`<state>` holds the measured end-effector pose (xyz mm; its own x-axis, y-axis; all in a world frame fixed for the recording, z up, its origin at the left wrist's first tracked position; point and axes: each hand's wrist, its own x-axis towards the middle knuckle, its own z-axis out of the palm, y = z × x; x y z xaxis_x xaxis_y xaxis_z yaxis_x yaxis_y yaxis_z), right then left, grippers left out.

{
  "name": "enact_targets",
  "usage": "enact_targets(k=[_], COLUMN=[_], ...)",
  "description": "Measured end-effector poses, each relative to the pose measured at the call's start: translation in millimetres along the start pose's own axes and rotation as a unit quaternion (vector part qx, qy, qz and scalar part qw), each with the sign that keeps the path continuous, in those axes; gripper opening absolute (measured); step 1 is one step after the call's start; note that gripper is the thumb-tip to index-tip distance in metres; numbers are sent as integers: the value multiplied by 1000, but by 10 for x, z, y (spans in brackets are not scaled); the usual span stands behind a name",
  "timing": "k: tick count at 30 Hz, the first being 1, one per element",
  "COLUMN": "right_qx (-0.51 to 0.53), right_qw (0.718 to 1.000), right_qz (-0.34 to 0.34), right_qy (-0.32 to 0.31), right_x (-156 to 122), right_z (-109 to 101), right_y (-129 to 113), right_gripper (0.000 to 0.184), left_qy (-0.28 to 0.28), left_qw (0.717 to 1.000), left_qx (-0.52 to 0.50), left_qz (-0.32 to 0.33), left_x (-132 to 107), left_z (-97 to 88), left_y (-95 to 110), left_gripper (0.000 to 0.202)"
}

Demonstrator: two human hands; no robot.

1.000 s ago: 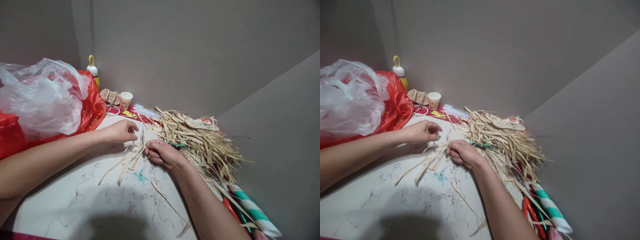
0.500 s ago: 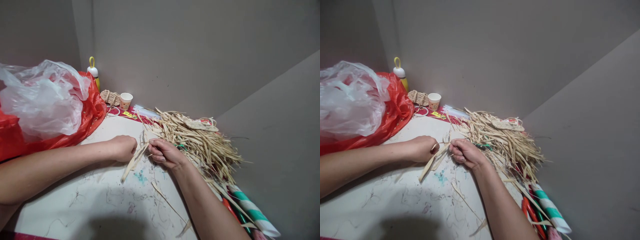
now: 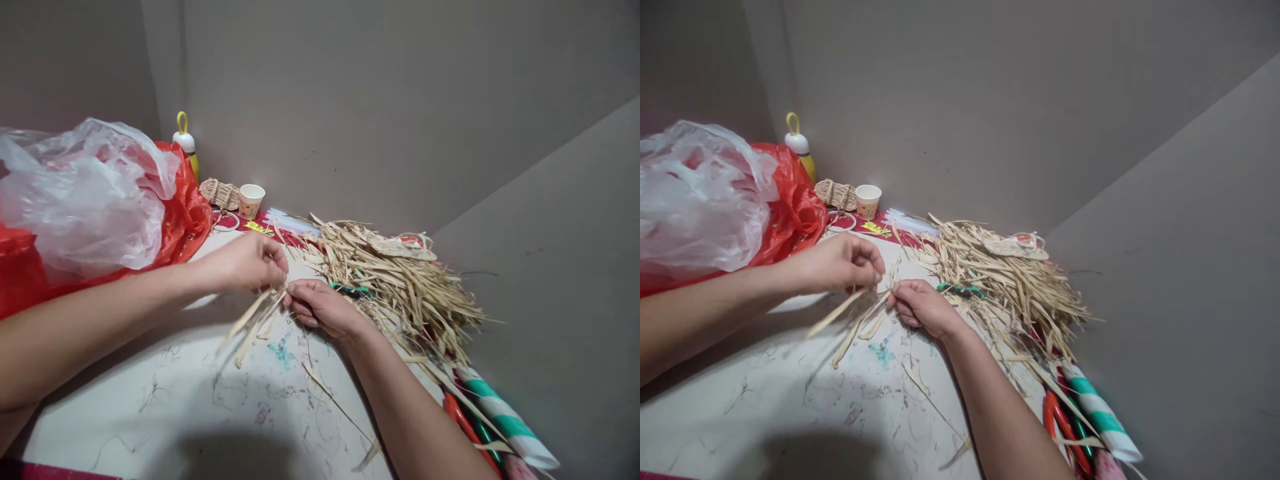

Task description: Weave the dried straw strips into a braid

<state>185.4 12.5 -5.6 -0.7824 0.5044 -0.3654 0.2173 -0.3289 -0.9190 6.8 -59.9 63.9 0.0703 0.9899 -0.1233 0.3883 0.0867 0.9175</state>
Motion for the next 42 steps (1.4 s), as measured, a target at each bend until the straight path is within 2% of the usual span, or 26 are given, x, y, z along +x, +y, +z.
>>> enact_targets(k=[4, 7, 16, 26, 29, 33, 35, 38, 40, 42], right_qx=[1, 10, 25, -2, 5, 12, 14, 16, 14, 9], right_qw=[1000, 1000, 999, 998, 998, 999, 999, 999, 999, 999], right_qz=[-15, -24, -38, -58, -55, -49, -45, -42, -41, -40], right_qy=[3, 2, -5, 4, 3, 7, 5, 5, 4, 1], right_x=[-11, -10, -6, 3, 3, -6, -10, -12, -10, -6], right_z=[-4, -13, -17, -3, -18, -34, -38, -42, -44, -44], right_y=[-12, -12, -6, 19, 18, -2, -10, -13, -11, -8], right_gripper=[24, 25, 24, 31, 29, 26, 26, 26, 26, 26], left_qy=[23, 38, 61, 51, 35, 72, 39, -59, -87, -86], left_qw=[997, 995, 993, 992, 997, 997, 992, 964, 951, 948], left_qx=[67, 85, 96, 109, 66, -36, -108, -223, -261, -273], left_qz=[31, 31, 36, 26, 31, 12, -52, -134, -141, -139], left_x=[-11, 19, 45, 46, 70, 146, 178, 199, 203, 207], left_z=[280, 365, 379, 388, 354, 262, 232, 220, 224, 228], left_y=[-167, -275, -327, -324, -323, -327, -343, -380, -405, -425], left_gripper=[8, 10, 16, 9, 9, 6, 8, 14, 16, 16])
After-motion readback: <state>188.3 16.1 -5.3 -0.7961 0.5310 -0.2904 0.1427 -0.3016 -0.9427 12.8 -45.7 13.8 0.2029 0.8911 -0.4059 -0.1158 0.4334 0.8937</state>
